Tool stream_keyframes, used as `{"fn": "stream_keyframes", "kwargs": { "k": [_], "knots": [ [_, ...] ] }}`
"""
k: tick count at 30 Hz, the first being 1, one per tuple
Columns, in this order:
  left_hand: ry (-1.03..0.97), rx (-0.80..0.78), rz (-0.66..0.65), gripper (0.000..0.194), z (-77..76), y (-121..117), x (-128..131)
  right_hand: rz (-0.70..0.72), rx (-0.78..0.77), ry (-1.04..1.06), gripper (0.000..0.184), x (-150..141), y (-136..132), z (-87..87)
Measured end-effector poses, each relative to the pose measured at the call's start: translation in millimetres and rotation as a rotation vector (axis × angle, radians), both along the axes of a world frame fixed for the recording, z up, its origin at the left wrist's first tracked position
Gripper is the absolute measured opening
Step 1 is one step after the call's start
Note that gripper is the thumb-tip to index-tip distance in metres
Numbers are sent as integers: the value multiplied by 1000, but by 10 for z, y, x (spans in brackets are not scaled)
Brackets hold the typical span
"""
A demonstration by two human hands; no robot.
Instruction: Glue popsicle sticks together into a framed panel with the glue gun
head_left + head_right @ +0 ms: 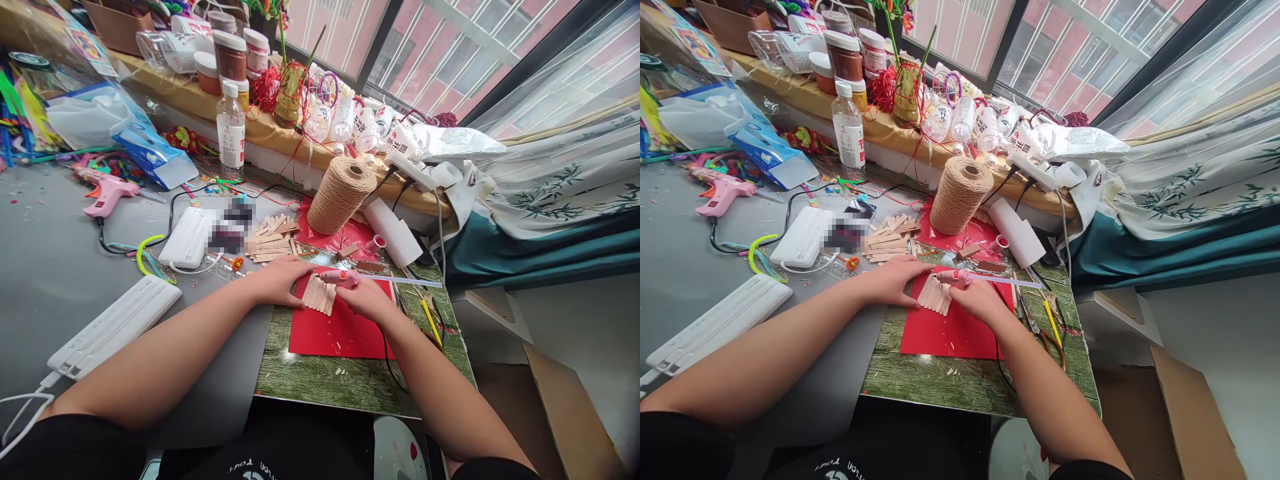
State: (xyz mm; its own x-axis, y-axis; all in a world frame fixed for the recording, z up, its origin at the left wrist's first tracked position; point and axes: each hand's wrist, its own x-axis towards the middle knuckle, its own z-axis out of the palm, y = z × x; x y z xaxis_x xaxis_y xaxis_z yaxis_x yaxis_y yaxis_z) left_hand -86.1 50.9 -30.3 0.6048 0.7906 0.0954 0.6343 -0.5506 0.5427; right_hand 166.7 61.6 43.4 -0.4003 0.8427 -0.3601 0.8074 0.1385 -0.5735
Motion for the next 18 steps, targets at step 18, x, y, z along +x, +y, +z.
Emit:
{"fn": "stream_keyframes", "kwargs": {
  "k": [18],
  "knots": [
    [-2, 11, -4, 94, 5, -3, -8, 17, -43, 4, 50, 0, -10, 28]
  ]
}}
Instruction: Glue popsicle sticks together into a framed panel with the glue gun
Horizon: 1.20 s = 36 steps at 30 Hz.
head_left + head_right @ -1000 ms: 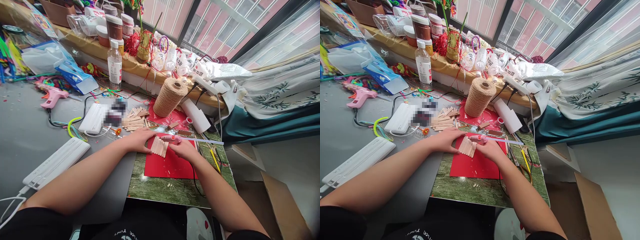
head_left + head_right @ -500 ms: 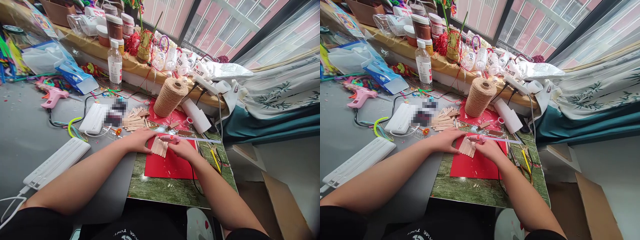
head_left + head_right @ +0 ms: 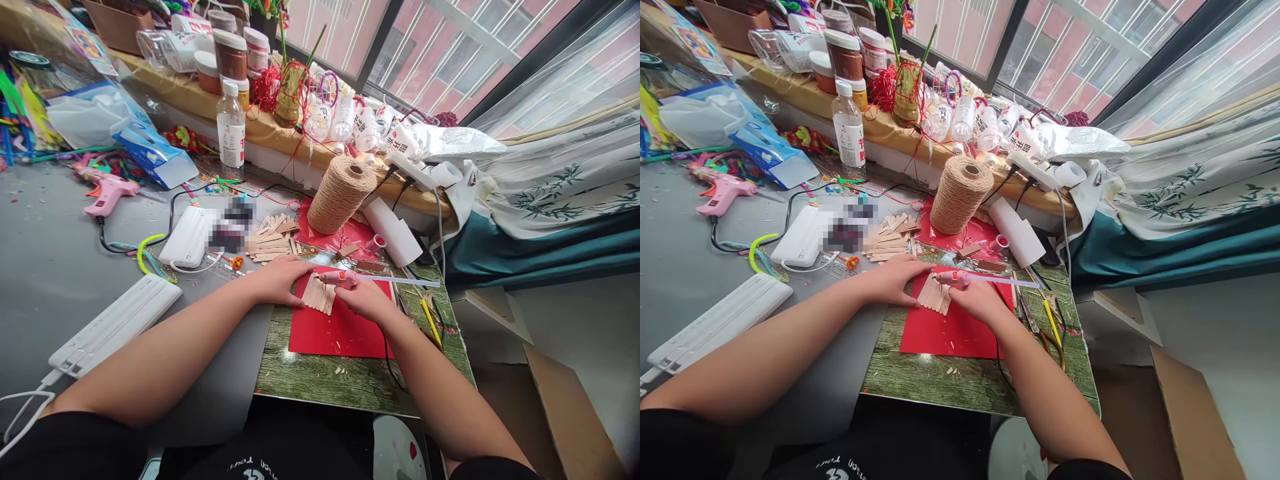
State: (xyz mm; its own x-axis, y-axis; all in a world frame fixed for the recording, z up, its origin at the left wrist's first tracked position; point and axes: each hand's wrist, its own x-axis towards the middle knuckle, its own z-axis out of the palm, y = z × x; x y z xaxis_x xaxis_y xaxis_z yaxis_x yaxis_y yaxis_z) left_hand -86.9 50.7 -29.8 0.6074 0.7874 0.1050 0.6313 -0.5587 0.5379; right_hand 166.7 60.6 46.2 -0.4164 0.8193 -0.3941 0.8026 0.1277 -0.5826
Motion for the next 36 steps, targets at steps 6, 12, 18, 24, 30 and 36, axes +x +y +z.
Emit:
{"fn": "stream_keyframes", "kwargs": {
  "k": [6, 12, 18, 24, 30, 36],
  "knots": [
    [-5, 0, -1, 94, -22, 4, -1, -1, 6, 3, 50, -4, -1, 5],
    [-8, 2, -1, 94, -20, 4, 4, -1, 5, 4, 49, -16, 4, 10],
    [12, 0, -3, 94, -17, 8, -1, -4, -7, -1, 49, 11, -4, -5],
    [2, -14, 4, 94, -27, 10, 2, 14, -9, -16, 51, 40, -2, -2],
    [9, -6, 2, 93, -18, 5, 5, 43, 6, -17, 51, 55, -22, 21],
    [11, -4, 4, 91, 1, -5, 3, 51, 5, -48, 52, 50, -48, 47]
  ]
}}
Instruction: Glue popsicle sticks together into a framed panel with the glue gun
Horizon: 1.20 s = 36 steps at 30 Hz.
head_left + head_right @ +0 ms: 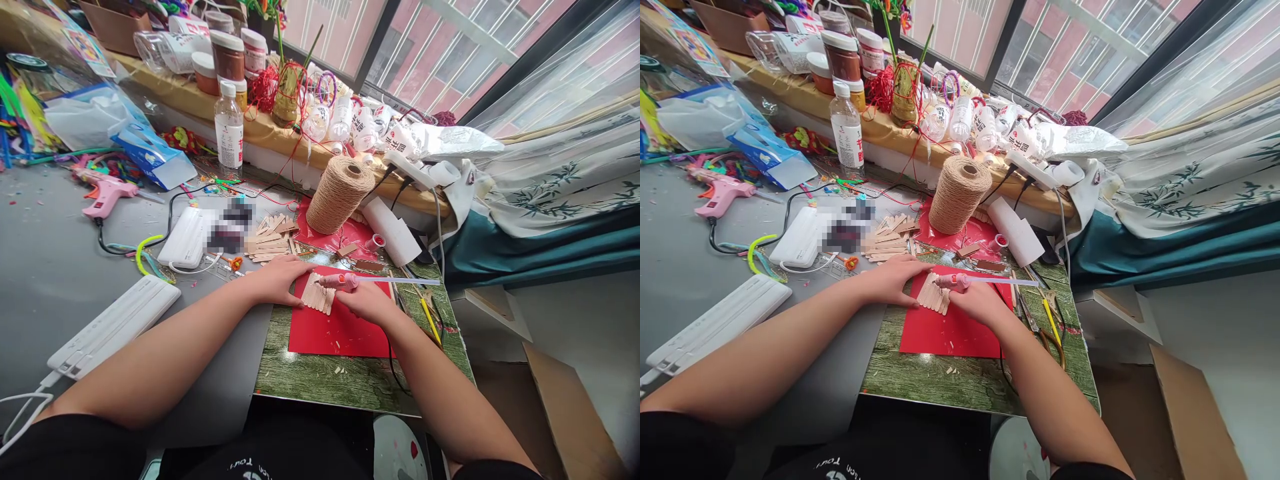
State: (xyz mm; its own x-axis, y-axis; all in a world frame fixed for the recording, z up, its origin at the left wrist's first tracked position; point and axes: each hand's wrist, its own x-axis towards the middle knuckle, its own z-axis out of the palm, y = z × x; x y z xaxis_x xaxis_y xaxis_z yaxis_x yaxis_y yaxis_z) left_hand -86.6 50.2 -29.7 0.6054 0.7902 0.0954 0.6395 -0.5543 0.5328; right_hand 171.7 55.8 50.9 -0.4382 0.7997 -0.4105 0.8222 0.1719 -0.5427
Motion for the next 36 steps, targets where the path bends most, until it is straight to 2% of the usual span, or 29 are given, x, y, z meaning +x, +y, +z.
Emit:
{"fn": "stream_keyframes", "kwargs": {
  "k": [16, 36],
  "knots": [
    [-1, -7, -10, 94, 2, 4, 10, -19, 12, -79, 48, 49, -60, 73],
    [27, 5, -5, 95, -56, 24, 2, -11, 3, -30, 54, 100, -114, 102]
  ]
}}
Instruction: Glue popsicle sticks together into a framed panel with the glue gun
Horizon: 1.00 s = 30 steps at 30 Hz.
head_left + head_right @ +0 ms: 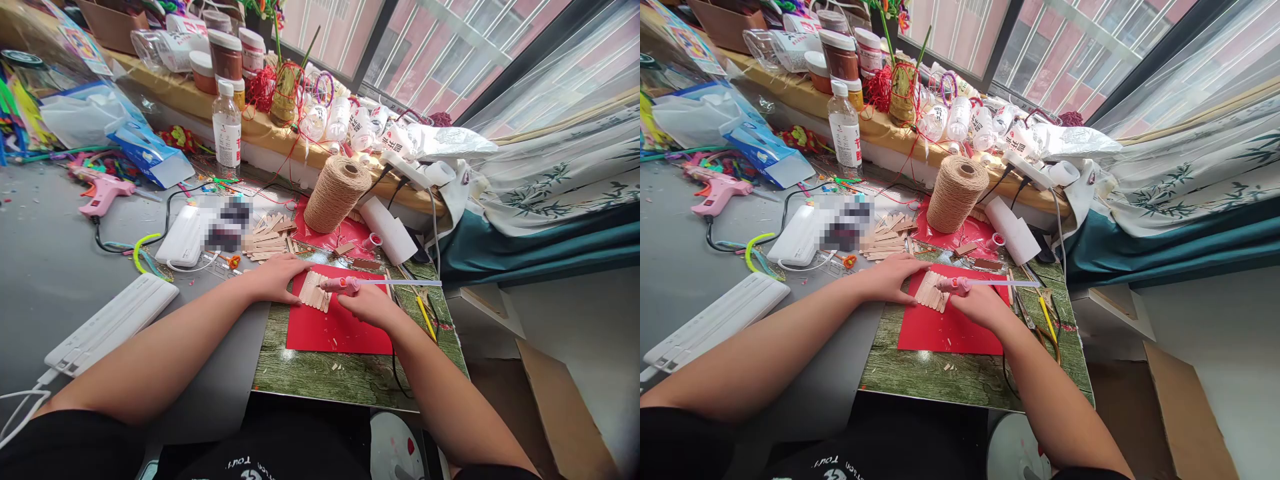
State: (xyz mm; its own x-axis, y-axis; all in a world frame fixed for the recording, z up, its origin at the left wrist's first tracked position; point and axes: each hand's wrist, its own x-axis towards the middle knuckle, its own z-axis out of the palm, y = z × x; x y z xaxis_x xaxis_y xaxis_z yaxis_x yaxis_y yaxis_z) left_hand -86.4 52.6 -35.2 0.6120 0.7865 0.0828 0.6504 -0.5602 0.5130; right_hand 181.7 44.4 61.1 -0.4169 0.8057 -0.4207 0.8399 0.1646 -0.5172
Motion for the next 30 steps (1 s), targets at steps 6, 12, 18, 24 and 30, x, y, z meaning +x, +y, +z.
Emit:
{"fn": "stream_keyframes", "kwargs": {
  "k": [6, 12, 18, 24, 30],
  "knots": [
    [11, -1, 0, 95, -11, 3, 0, -8, -26, 1, 54, 5, -36, 4],
    [10, -1, 1, 95, 12, -4, -1, -28, -64, 9, 54, 32, -53, -12],
    [14, -19, 3, 96, 17, 1, 2, -19, -58, 7, 54, 43, -55, -8],
    [17, -14, -3, 95, 24, 0, 5, 1, -57, -3, 54, 46, -66, 12],
    [22, -20, -3, 96, 32, 0, 0, -2, -68, -22, 54, 47, -79, 43]
  ]
}}
